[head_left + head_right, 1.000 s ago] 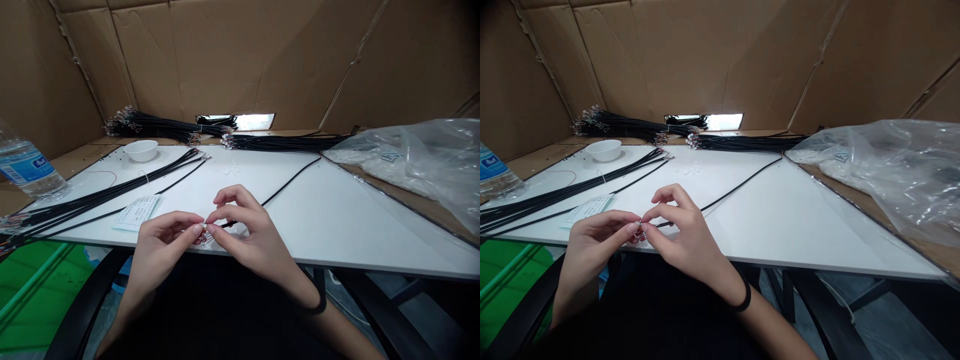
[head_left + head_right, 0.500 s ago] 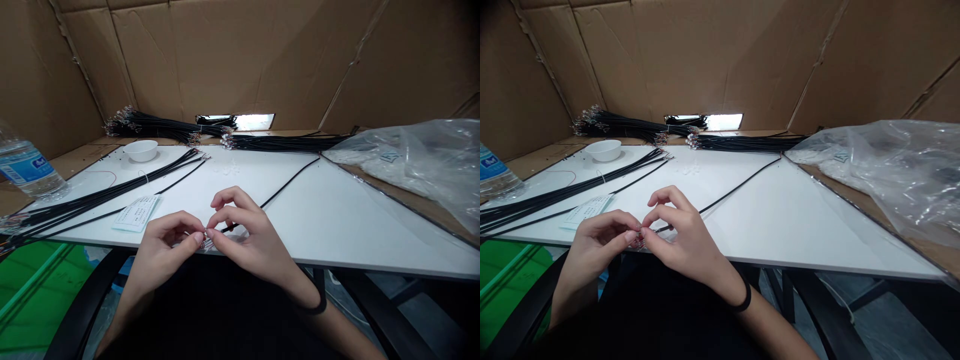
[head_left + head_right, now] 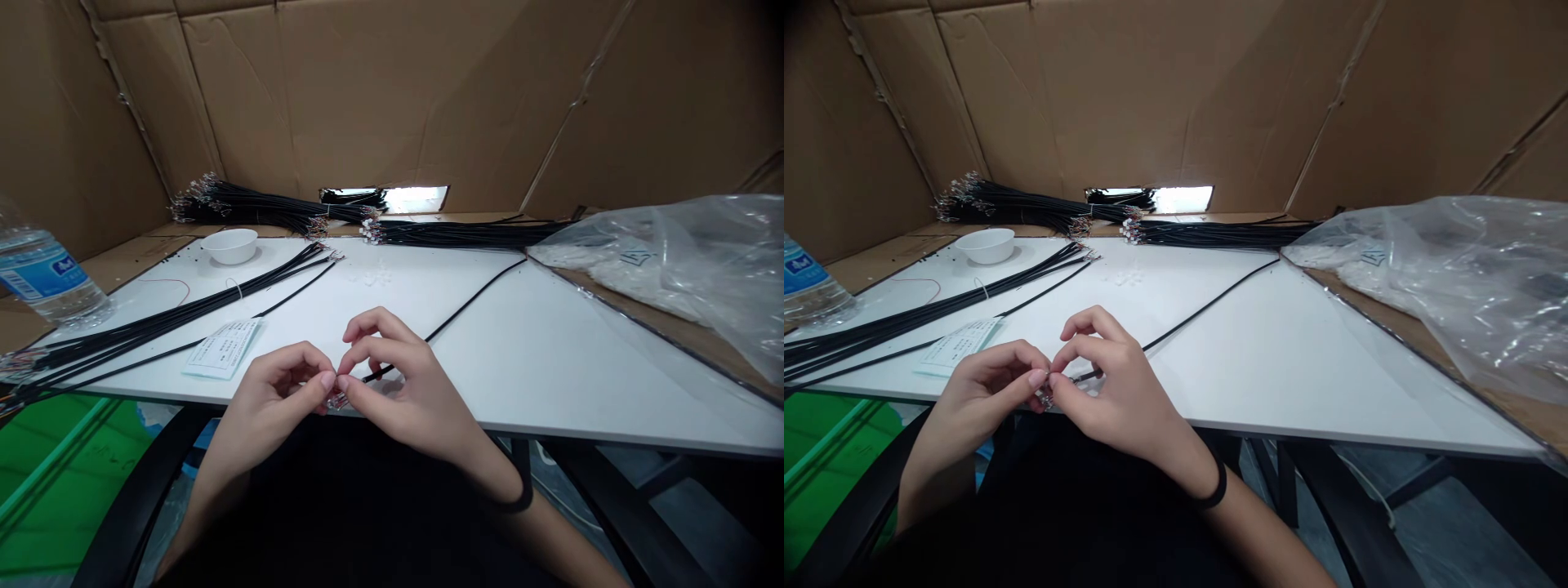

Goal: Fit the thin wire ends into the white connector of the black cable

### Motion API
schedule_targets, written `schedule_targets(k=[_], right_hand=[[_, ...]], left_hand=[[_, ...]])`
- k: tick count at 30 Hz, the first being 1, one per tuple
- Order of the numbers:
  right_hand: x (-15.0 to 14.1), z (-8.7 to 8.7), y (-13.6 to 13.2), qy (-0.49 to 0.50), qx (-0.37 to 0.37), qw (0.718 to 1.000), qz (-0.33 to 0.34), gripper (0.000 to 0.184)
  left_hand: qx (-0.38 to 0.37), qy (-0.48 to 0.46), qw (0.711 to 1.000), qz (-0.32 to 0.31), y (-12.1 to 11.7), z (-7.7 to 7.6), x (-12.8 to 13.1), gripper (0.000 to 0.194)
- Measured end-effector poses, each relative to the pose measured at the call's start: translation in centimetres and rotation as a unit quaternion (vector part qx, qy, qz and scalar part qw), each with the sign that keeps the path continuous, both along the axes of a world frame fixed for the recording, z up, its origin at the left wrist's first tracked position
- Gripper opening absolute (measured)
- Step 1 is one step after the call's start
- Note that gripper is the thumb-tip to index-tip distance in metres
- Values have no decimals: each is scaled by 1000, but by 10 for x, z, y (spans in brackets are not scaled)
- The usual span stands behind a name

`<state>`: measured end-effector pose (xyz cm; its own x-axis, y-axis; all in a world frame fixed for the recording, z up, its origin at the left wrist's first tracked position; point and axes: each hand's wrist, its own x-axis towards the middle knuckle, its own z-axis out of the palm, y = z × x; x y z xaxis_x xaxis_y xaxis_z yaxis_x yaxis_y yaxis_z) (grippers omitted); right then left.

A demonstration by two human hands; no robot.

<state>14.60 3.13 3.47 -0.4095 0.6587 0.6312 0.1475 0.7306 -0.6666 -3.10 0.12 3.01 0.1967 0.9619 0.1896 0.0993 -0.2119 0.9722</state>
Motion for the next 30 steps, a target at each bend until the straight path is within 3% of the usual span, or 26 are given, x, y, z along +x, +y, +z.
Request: schedule_targets(k=[9, 15, 23, 30], right_hand=[[3, 2, 0, -13, -42, 999, 11, 11], [4, 1, 2, -22, -21, 999, 41, 8], [1, -3, -3, -20, 116, 993, -5, 14], [-2, -8, -8, -75, 257, 960, -87, 16]], left_hand=[[13, 8, 1000, -3, -2, 0, 1, 13], [29, -9, 1000, 3, -4, -3, -2, 10], [-24, -70, 997, 5, -2, 2, -4, 4], [-18, -72, 997, 34, 2, 4, -2, 3]])
